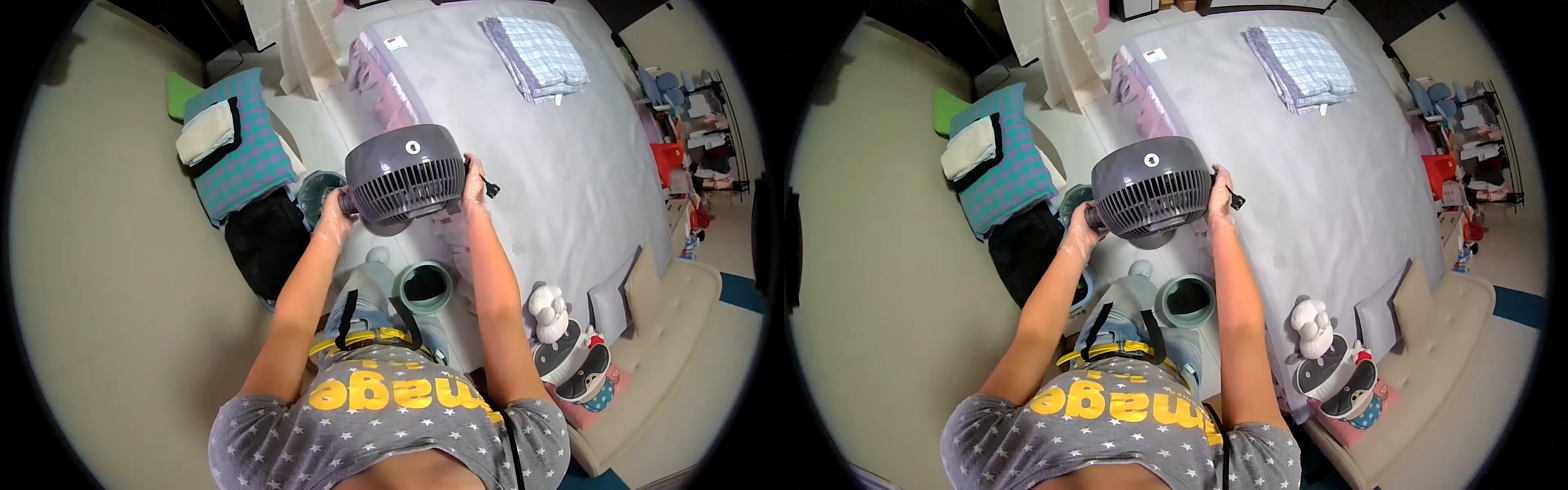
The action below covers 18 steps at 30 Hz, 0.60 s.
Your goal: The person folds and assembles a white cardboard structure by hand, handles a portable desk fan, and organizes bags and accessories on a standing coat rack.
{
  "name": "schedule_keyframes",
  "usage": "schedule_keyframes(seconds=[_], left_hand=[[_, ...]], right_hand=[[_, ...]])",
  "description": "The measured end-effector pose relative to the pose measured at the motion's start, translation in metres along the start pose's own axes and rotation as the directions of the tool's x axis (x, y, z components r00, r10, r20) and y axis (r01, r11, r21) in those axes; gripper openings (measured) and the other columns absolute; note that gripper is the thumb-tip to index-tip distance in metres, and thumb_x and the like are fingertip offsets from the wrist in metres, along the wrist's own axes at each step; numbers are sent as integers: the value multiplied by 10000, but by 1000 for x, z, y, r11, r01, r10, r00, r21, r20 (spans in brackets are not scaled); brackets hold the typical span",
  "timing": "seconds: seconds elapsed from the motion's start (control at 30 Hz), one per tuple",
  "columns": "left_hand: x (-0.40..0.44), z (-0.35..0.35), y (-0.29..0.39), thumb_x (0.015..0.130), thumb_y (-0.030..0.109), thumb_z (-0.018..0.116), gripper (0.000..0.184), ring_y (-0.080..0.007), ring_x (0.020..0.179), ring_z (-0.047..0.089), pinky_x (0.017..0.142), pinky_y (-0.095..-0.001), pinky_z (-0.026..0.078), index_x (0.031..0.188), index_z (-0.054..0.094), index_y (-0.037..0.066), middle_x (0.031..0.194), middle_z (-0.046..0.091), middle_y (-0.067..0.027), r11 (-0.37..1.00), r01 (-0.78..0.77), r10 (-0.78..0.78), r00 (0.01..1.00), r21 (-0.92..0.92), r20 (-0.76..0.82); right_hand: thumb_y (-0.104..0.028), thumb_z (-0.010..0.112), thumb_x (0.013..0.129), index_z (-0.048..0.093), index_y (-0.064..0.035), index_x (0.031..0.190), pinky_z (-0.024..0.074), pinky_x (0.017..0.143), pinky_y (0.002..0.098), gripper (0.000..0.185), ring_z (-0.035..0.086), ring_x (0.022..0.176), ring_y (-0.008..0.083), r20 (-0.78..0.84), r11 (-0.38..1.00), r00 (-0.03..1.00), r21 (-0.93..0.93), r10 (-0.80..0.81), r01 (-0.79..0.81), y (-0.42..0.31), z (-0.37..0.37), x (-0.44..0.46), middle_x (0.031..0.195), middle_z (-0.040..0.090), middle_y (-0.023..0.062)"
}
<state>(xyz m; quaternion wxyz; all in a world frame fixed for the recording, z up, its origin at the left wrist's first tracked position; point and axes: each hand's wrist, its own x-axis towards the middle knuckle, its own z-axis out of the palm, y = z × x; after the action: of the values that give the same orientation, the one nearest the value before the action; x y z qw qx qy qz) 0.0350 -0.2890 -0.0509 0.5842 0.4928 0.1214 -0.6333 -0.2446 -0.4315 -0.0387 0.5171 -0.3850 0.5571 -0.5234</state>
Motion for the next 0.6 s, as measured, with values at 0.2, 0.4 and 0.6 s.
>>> schedule_keyframes(seconds=[0.2, 0.4, 0.6], left_hand=[[-42, 37, 17, 869, 310, 456, 450, -238, 1207, 453, 1022, -472, 311, 1248, 509, 73, 1271, 512, -116, 908, -338, 356, 934, 247, -30], [-70, 58, -12, 930, 274, 415, 469, -281, 1212, 446, 1035, -360, 314, 1281, 450, -35, 1292, 486, -189, 413, -717, 724, 633, 561, 276], [-91, 71, -25, 948, 253, 425, 449, -331, 1254, 401, 1064, -377, 288, 1306, 427, -17, 1345, 434, -207, 146, -673, 779, 530, 725, 335]], right_hand=[[-322, 379, 950, 579, 19, 1031, 406, 871, 432, 403, 516, 1020, 394, 104, 608, 885, -690, -453, 393, -43, -18, -28, 1034, 587, 239], [-312, 407, 969, 557, 13, 867, 427, 673, 485, 372, 558, 729, 450, -54, 683, 877, -650, -478, 332, -101, 4, -60, 766, 592, 261], [-177, 467, 948, 591, 35, 993, 477, 729, 417, 250, 598, 813, 391, 36, 652, 715, -380, -698, 656, -176, 34, -95, 890, 623, 219]])
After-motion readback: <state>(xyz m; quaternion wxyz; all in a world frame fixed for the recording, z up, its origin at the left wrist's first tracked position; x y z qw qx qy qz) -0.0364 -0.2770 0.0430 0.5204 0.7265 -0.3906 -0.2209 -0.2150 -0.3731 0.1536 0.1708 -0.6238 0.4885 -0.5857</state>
